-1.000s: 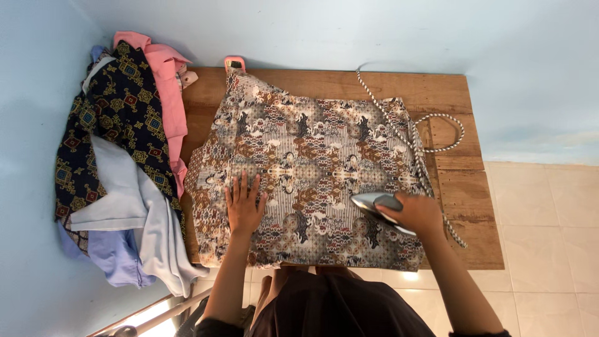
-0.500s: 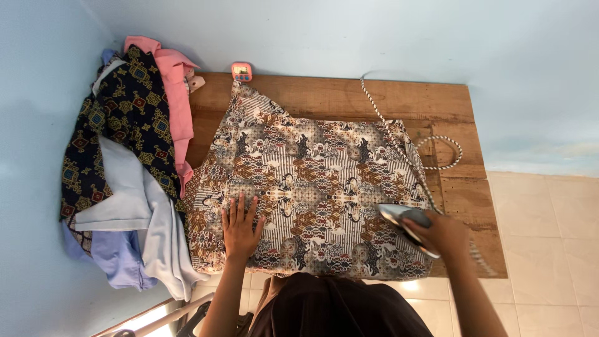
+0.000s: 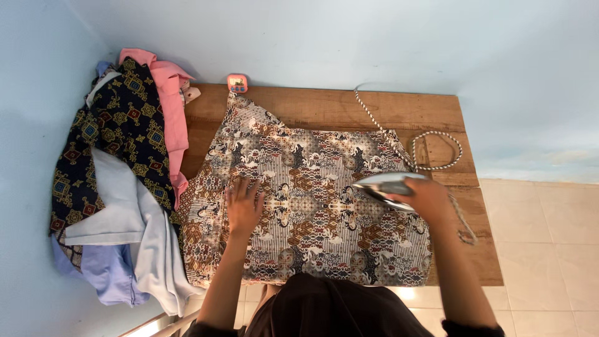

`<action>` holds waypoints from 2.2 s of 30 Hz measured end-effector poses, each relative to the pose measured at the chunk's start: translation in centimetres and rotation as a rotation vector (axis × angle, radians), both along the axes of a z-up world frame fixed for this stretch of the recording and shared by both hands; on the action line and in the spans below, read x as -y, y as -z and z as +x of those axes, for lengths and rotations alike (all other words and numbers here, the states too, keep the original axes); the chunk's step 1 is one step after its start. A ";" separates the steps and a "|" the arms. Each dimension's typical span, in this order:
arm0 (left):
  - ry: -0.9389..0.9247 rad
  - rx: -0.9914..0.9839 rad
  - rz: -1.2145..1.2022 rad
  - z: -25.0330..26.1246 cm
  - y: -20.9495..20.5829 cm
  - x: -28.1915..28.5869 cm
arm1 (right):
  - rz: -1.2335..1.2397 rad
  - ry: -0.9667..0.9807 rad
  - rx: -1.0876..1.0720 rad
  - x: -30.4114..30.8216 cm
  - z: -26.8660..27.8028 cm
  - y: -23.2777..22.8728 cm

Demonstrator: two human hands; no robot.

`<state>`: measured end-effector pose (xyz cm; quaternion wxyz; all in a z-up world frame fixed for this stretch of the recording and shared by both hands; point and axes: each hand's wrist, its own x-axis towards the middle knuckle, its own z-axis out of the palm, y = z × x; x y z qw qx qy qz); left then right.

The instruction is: The person irons a patterned garment on a wooden table using a handheld iron. They smooth the fabric with one hand while moving the iron with the other, then fold the garment into a compact stack.

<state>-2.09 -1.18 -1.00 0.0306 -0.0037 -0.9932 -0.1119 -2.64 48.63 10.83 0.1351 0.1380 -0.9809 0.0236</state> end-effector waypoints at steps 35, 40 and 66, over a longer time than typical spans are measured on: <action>0.113 0.230 -0.145 -12.1 -1.3 -4.3 | 0.225 0.477 0.172 5.3 -11.2 1.4; 0.123 0.232 -0.137 -12.2 -1.2 -4.2 | 0.128 -0.095 0.467 9.6 -8.8 2.9; -0.205 -0.223 0.044 -4.9 -0.3 9.6 | -0.009 -0.429 0.445 32.5 -12.9 3.2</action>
